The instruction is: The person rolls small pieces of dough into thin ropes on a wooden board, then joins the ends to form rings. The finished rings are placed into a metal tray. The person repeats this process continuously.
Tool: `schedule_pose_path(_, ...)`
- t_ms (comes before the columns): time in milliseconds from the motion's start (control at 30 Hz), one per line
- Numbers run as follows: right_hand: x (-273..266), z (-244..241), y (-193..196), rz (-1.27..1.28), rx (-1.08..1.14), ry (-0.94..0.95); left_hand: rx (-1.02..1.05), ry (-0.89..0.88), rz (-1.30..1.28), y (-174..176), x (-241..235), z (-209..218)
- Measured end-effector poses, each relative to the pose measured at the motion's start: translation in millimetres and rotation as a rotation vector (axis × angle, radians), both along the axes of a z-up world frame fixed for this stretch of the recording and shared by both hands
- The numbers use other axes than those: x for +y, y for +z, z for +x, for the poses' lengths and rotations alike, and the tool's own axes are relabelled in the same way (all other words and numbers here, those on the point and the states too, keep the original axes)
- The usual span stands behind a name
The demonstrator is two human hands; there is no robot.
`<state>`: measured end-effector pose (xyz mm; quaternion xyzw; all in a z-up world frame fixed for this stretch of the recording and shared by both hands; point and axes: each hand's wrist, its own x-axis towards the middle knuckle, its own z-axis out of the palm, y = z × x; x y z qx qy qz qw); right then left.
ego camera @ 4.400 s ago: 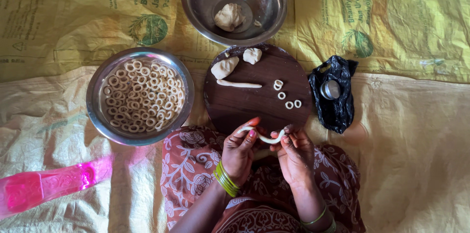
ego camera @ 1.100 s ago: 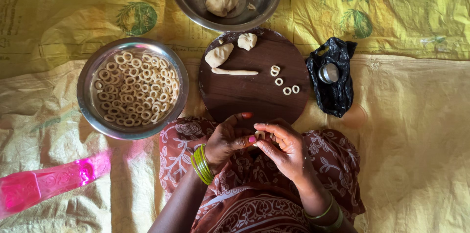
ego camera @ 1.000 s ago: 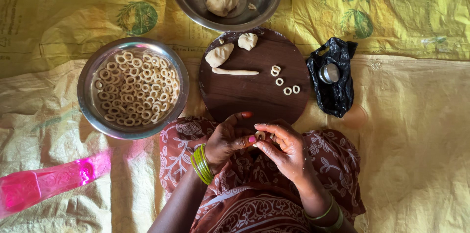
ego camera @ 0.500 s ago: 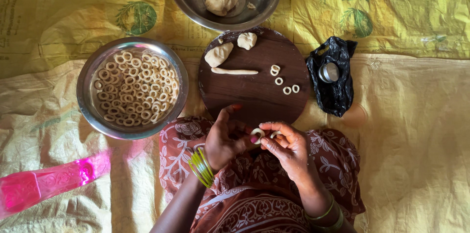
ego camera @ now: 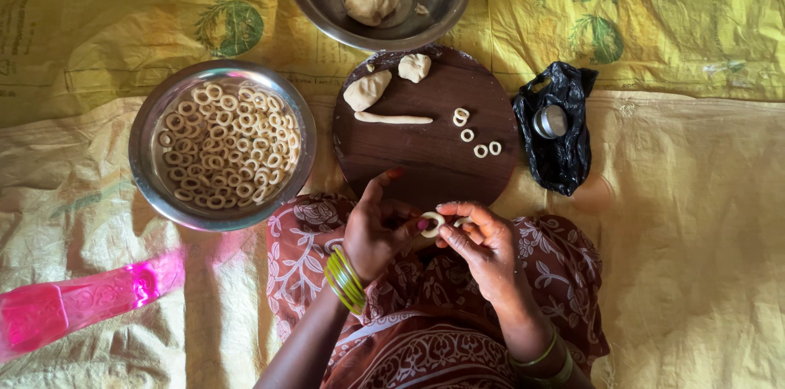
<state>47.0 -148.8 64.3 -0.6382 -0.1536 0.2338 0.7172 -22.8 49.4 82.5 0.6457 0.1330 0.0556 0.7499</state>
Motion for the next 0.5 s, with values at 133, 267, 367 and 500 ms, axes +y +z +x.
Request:
schedule_pose_path(133, 0.0, 1.0, 3.7, 0.048, 0.083, 0.006, -0.081, -0.083, -0.318, -20.2, 2.0, -0.1)
schedule_pose_path(267, 3.1, -1.1, 4.6, 0.072, 0.167, 0.015, -0.096, -0.040, -0.413, -36.6, 0.1, 0.6)
schedule_pose_path(367, 4.3, -2.6, 4.1, 0.058, 0.169, 0.014, -0.119, -0.044, -0.485, -45.4, 1.4, 0.8)
schedule_pose_path(500, 7.0, -2.7, 3.2, 0.037, 0.162, 0.014, -0.140, -0.094, -0.539, -50.5, 8.1, 0.7)
